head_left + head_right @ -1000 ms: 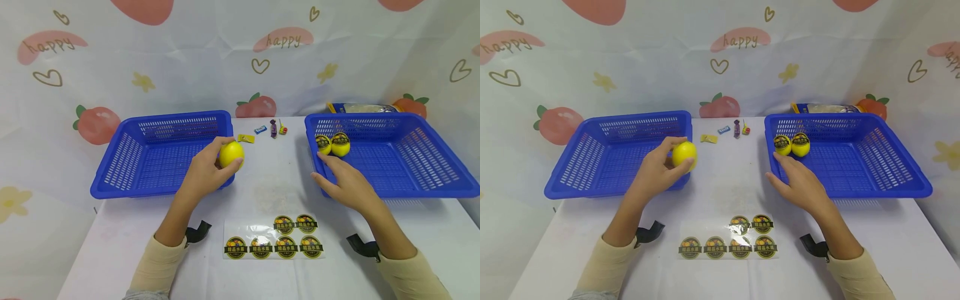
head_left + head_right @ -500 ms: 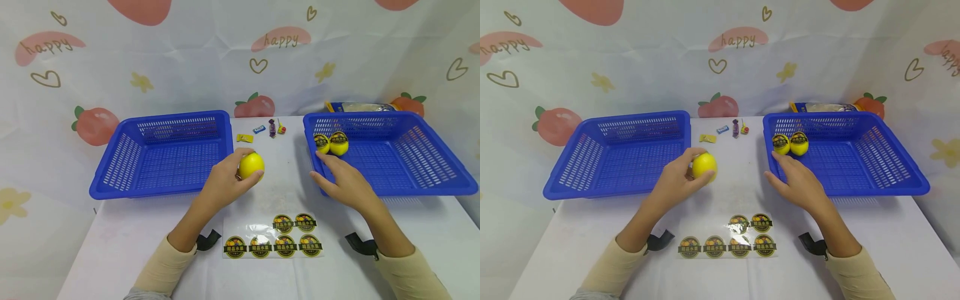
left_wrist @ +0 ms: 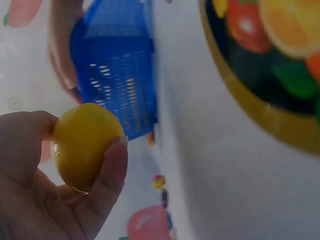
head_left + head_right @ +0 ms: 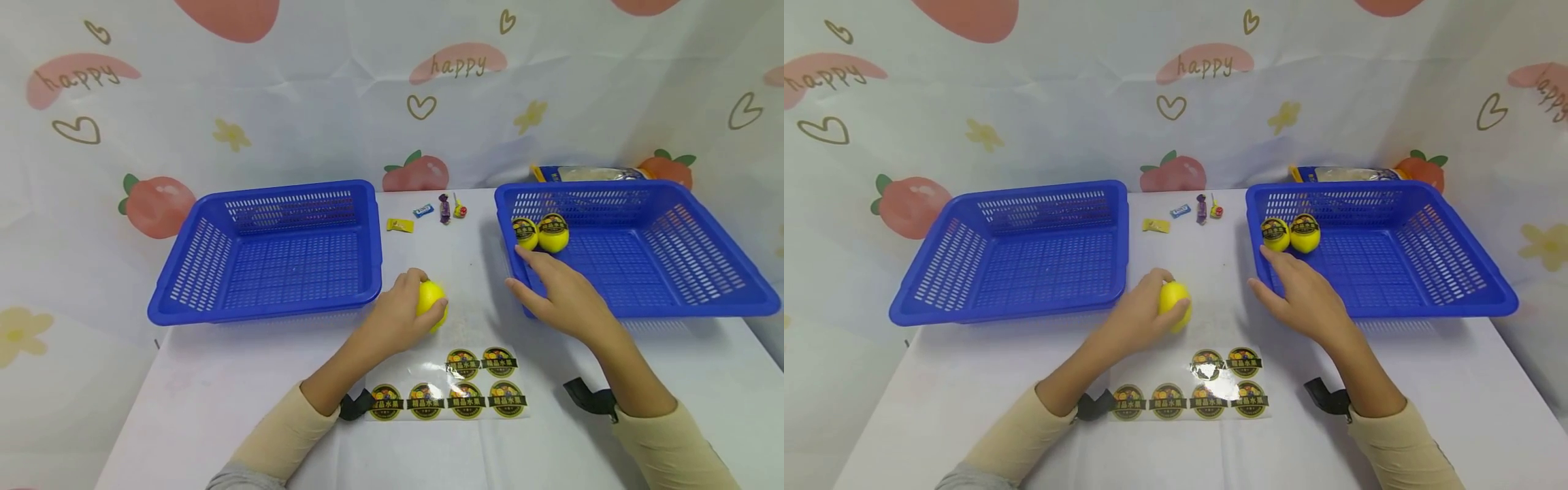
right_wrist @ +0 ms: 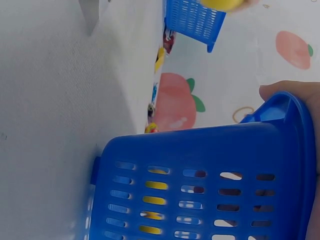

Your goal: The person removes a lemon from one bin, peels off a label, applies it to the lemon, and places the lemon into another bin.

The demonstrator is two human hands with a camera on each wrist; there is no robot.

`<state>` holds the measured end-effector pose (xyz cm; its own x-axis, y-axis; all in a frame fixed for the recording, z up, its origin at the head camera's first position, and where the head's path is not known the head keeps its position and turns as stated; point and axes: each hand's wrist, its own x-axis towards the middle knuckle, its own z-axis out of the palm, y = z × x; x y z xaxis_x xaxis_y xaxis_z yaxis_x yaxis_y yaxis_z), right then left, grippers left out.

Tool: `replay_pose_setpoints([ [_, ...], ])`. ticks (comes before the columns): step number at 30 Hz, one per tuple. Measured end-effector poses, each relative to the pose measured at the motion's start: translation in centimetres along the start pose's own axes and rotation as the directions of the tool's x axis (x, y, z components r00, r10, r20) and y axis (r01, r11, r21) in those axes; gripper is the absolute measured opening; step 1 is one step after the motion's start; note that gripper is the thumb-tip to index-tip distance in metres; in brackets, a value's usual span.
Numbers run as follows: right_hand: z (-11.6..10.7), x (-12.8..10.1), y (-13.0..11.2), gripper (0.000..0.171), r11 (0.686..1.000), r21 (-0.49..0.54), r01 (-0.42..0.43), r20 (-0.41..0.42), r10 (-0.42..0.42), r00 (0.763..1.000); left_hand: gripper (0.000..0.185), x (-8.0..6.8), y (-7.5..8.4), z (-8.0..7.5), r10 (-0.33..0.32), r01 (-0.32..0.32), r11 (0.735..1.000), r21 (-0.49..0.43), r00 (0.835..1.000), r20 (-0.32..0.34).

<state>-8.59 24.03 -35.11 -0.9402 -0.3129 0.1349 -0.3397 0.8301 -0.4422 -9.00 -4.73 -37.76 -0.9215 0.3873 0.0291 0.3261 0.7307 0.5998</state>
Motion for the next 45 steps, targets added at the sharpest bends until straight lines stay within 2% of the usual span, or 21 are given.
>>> replay_pose_setpoints([
  [5, 0.0, 0.0, 0.0, 0.067, 1.000, 0.002, -0.005, 0.010, 0.005, 1.000, 0.052, 0.6, -1.0, 1.3, -0.074, 0.071, 0.997, 0.033, 0.994, 0.078],
  [11, 0.1, -0.1, 0.0, 0.066, 1.000, -0.002, -0.001, -0.006, 0.001, 1.000, 0.048, 0.7, -1.5, 1.4, -0.057, 0.053, 0.998, 0.026, 0.986, 0.159],
  [17, 0.1, 0.0, 0.0, 0.067, 1.000, -0.004, -0.011, 0.002, 0.011, 1.000, 0.066, 0.6, -1.6, 0.9, -0.066, 0.064, 0.998, 0.016, 0.977, 0.203],
  [23, 0.1, 0.0, 0.0, 0.066, 1.000, -0.004, -0.009, -0.001, 0.009, 1.000, 0.076, 0.5, -1.6, 0.5, -0.062, 0.054, 0.998, 0.043, 0.977, 0.202],
  [35, 0.0, 0.0, 0.0, 0.066, 1.000, -0.004, -0.012, 0.004, 0.012, 1.000, 0.088, 0.3, -1.8, 0.2, -0.045, 0.039, 0.999, 0.034, 0.977, 0.209],
  [45, 0.0, 0.0, 0.0, 0.066, 1.000, 0.006, -0.009, 0.002, 0.009, 1.000, 0.098, -0.3, -0.7, -0.4, -0.054, 0.036, 0.995, 0.095, 0.980, 0.194],
])
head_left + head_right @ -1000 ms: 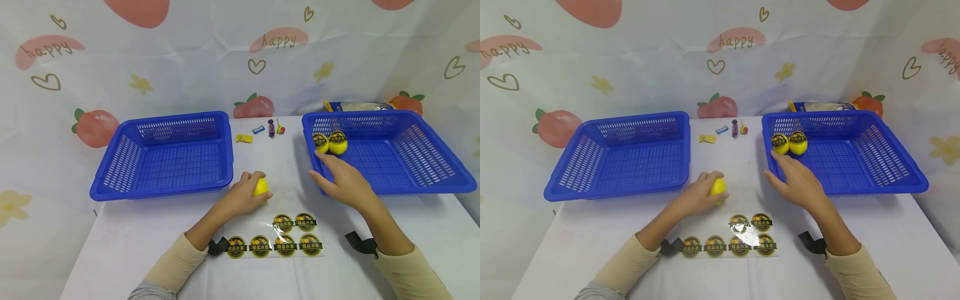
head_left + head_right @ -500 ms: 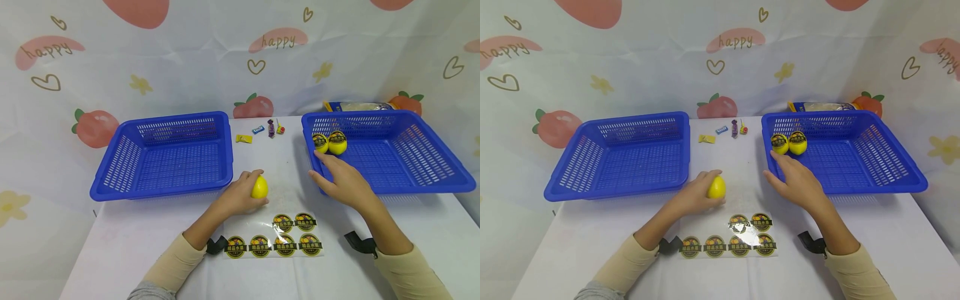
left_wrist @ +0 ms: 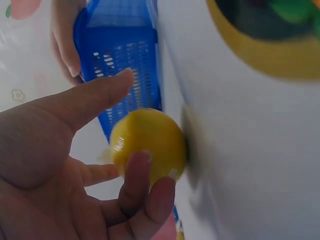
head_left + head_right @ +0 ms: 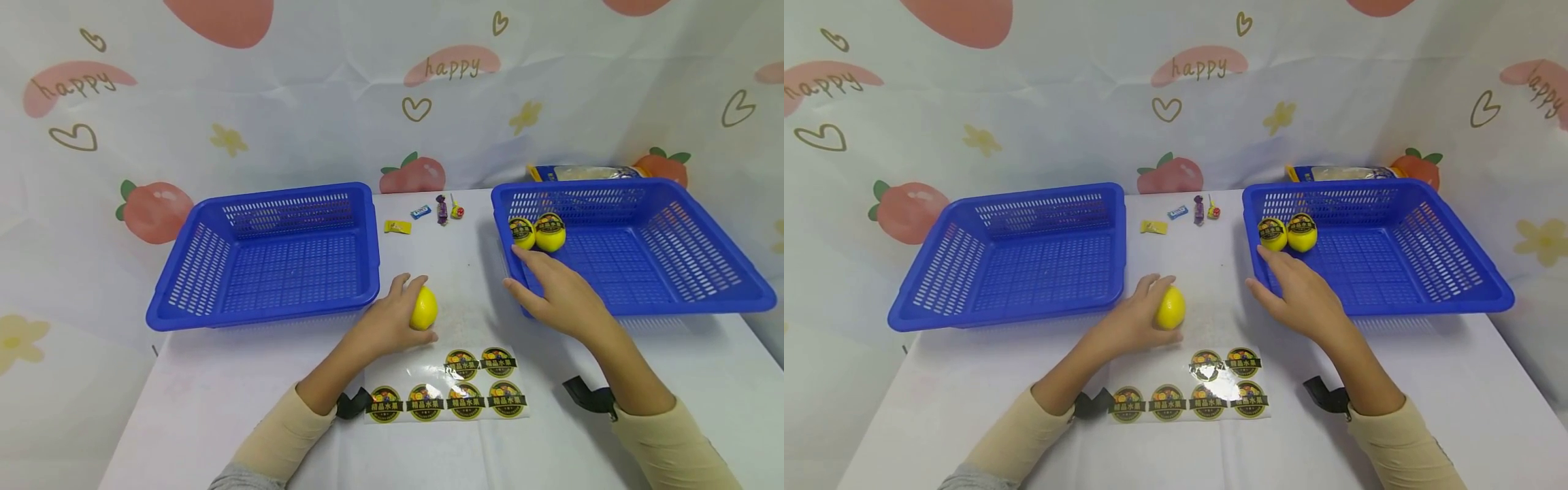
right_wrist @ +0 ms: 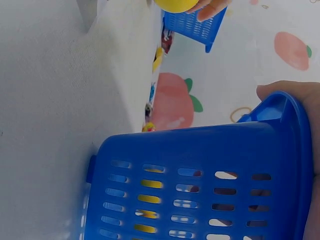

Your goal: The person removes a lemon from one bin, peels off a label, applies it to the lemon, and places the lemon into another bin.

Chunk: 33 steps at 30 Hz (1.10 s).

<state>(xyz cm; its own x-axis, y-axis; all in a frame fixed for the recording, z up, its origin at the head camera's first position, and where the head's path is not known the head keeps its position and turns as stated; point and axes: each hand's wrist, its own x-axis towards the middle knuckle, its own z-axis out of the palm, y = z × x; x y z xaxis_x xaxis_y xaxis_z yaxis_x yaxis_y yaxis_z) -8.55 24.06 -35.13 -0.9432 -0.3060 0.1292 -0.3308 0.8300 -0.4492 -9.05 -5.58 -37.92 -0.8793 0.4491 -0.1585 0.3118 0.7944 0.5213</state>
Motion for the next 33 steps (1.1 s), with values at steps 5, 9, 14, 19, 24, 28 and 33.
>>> replay_pose_setpoints([
  [5, 0.0, 0.0, 0.0, 0.065, 1.000, 0.007, 0.013, -0.005, -0.013, 1.000, 0.102, -1.1, 1.1, -0.4, 0.029, -0.029, 0.998, 0.050, 1.000, -0.005],
  [9, 0.2, 0.0, 0.0, 0.061, 0.998, 0.015, 0.056, -0.042, -0.055, 0.998, 0.099, -2.2, 2.2, -0.7, 0.115, -0.114, 0.987, 0.116, 0.993, -0.002],
  [14, 0.6, -0.3, -0.4, 0.052, 0.969, -0.064, 0.238, -0.195, -0.246, 0.949, 0.073, -3.3, 3.6, -0.7, 0.215, -0.222, 0.952, 0.209, 0.975, 0.056],
  [19, 1.1, -1.2, -2.3, 0.053, 0.869, -0.157, 0.470, -0.192, -0.494, 0.848, 0.055, -3.5, 4.2, 0.2, 0.237, -0.271, 0.921, 0.280, 0.960, 0.150],
  [24, 1.5, -2.8, -4.5, 0.043, 0.879, -0.059, 0.473, 0.114, -0.465, 0.878, 0.065, -3.3, 4.2, 1.3, 0.230, -0.281, 0.888, 0.363, 0.957, 0.179],
  [28, 2.1, -3.4, -5.0, 0.062, 0.946, -0.079, 0.314, 0.350, -0.269, 0.897, 0.069, -3.2, 4.0, 1.9, 0.225, -0.288, 0.857, 0.427, 0.955, 0.192],
  [33, 3.5, -3.6, -4.1, 0.073, 0.951, -0.121, 0.284, 0.420, -0.210, 0.883, 0.069, -3.1, 4.2, 2.8, 0.230, -0.309, 0.820, 0.482, 0.949, 0.218],
])
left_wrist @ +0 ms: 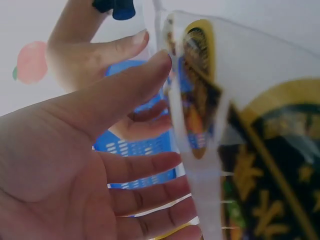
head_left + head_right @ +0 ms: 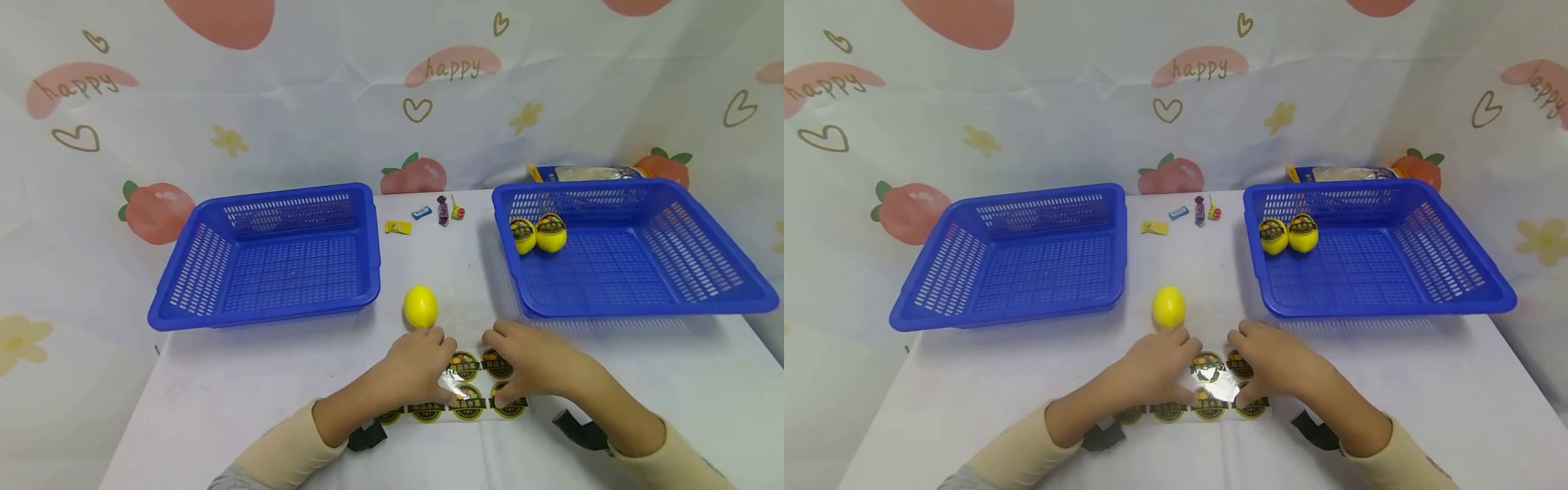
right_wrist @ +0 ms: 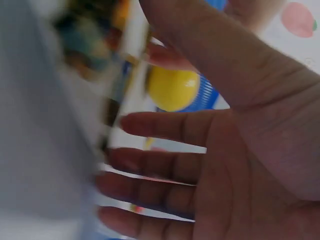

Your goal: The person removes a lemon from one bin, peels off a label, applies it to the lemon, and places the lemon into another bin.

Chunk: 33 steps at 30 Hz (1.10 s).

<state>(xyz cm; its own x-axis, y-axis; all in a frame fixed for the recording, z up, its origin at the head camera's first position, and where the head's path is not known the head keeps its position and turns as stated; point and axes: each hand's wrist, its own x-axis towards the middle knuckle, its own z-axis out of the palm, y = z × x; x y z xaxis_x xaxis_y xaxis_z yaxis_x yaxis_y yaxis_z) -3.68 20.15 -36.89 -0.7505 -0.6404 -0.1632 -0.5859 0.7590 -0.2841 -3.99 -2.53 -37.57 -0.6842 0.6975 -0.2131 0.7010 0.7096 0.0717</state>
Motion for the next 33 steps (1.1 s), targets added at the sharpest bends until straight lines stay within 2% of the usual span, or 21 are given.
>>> replay_pose_setpoints([
  [5, 1.2, 0.4, 0.5, 0.071, 0.999, -0.020, 0.030, -0.041, -0.030, 0.999, 0.069, 0.3, 0.2, 0.4, -0.007, 0.008, 0.999, 0.040, 1.000, -0.010],
  [13, 1.5, 0.7, 0.8, 0.065, 0.997, 0.042, 0.059, -0.047, -0.057, 0.997, 0.054, 0.9, 0.2, 0.9, -0.002, 0.002, 1.000, -0.005, 1.000, -0.030],
  [19, 1.6, 0.8, 1.0, 0.064, 0.997, 0.054, 0.054, -0.035, -0.052, 0.998, 0.041, 0.9, -0.1, 1.0, 0.012, -0.024, 0.995, -0.098, 0.992, -0.125],
  [25, 1.8, 0.9, 1.1, 0.064, 0.996, 0.062, 0.060, -0.051, -0.057, 0.997, 0.016, 1.0, -0.2, 0.7, 0.017, -0.054, 0.981, -0.189, 0.981, -0.192],
  [30, 1.8, 0.9, 1.2, 0.064, 0.995, 0.076, 0.058, -0.057, -0.054, 0.997, 0.008, 1.0, -0.3, 0.5, 0.032, -0.073, 0.977, -0.202, 0.979, -0.201],
  [33, 1.8, 0.9, 1.2, 0.064, 0.995, 0.084, 0.052, -0.052, -0.047, 0.998, 0.015, 0.9, -0.3, 0.3, 0.032, -0.070, 0.975, -0.213, 0.984, -0.176],
])
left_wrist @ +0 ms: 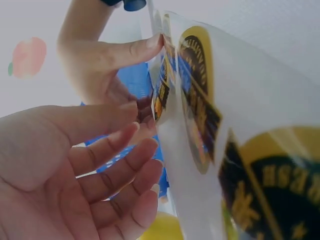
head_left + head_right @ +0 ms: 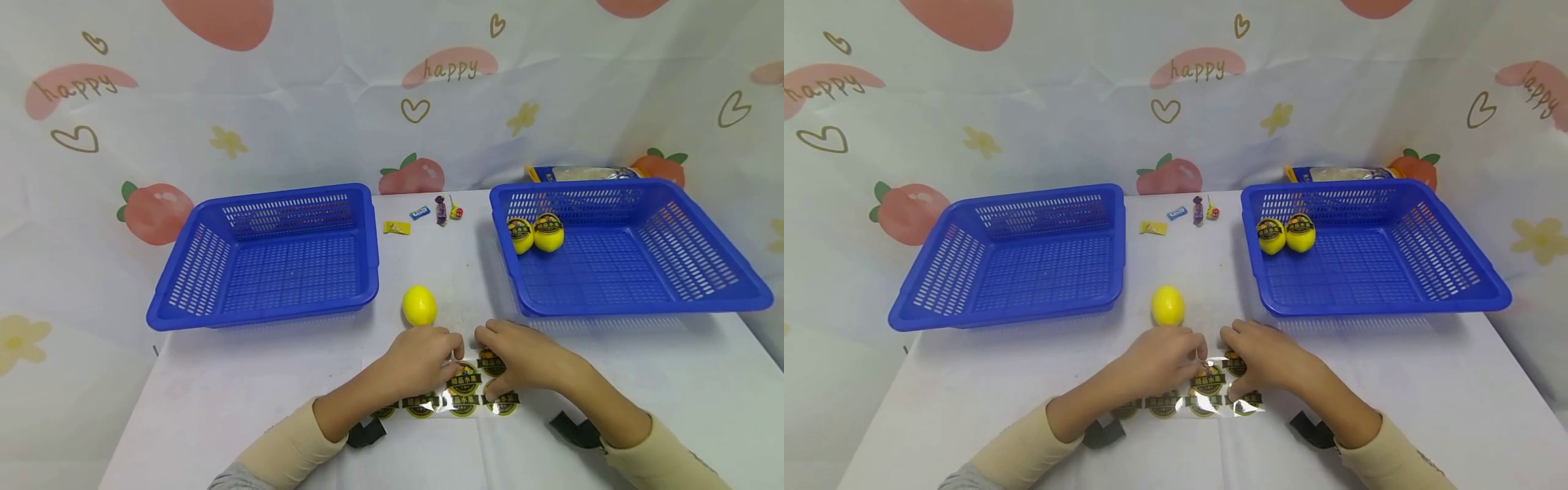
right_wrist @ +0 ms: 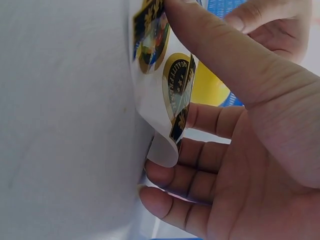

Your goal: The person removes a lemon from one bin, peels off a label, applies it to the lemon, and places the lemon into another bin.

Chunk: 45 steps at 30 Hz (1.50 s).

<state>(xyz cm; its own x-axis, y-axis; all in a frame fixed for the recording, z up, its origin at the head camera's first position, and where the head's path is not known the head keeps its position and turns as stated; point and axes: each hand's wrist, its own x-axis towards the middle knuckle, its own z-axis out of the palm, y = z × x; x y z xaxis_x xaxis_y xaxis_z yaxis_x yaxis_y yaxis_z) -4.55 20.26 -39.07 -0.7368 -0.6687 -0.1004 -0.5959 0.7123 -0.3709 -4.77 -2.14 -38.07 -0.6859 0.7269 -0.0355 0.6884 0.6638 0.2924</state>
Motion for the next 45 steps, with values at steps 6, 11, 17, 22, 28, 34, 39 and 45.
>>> replay_pose_setpoints([
  [6, -0.1, 0.1, 0.0, 0.063, 1.000, 0.018, -0.001, 0.010, 0.001, 1.000, 0.050, 0.1, 0.2, 0.0, -0.061, 0.058, 0.998, 0.040, 0.994, 0.088],
  [11, -0.2, 0.0, 0.1, 0.062, 1.000, 0.023, -0.006, 0.015, 0.006, 1.000, 0.053, 0.5, 0.1, 0.7, -0.064, 0.055, 0.995, 0.085, 0.993, 0.103],
  [17, -0.3, 0.1, 0.1, 0.062, 1.000, 0.014, -0.009, 0.012, 0.008, 1.000, 0.039, 0.8, -0.1, 1.1, -0.057, 0.050, 0.996, 0.072, 0.994, 0.097],
  [22, -0.2, 0.2, 0.1, 0.063, 1.000, 0.005, -0.009, 0.013, 0.009, 1.000, 0.026, 0.8, -0.4, 1.1, -0.029, 0.029, 1.000, 0.005, 0.996, 0.084],
  [28, -0.2, 0.3, 0.1, 0.062, 1.000, 0.009, -0.015, 0.014, 0.015, 1.000, 0.018, 0.5, -1.2, 0.2, 0.023, 0.004, 0.962, -0.273, 0.995, 0.094],
  [34, -0.2, 0.3, 0.1, 0.062, 1.000, 0.025, -0.008, 0.023, 0.007, 1.000, 0.012, -0.1, -1.9, -1.8, -0.016, 0.023, 0.918, -0.396, 1.000, 0.022],
  [39, -0.7, 0.2, 0.3, 0.062, 0.999, 0.053, -0.005, 0.064, 0.001, 0.998, 0.016, -0.1, -2.3, -2.7, -0.113, 0.067, 0.919, -0.388, 0.989, -0.097],
  [45, -1.5, 0.8, 0.5, 0.052, 0.997, 0.081, 0.011, 0.079, -0.018, 0.997, 0.024, 0.4, -2.8, -2.1, -0.175, 0.069, 0.905, -0.419, 0.959, -0.221],
])
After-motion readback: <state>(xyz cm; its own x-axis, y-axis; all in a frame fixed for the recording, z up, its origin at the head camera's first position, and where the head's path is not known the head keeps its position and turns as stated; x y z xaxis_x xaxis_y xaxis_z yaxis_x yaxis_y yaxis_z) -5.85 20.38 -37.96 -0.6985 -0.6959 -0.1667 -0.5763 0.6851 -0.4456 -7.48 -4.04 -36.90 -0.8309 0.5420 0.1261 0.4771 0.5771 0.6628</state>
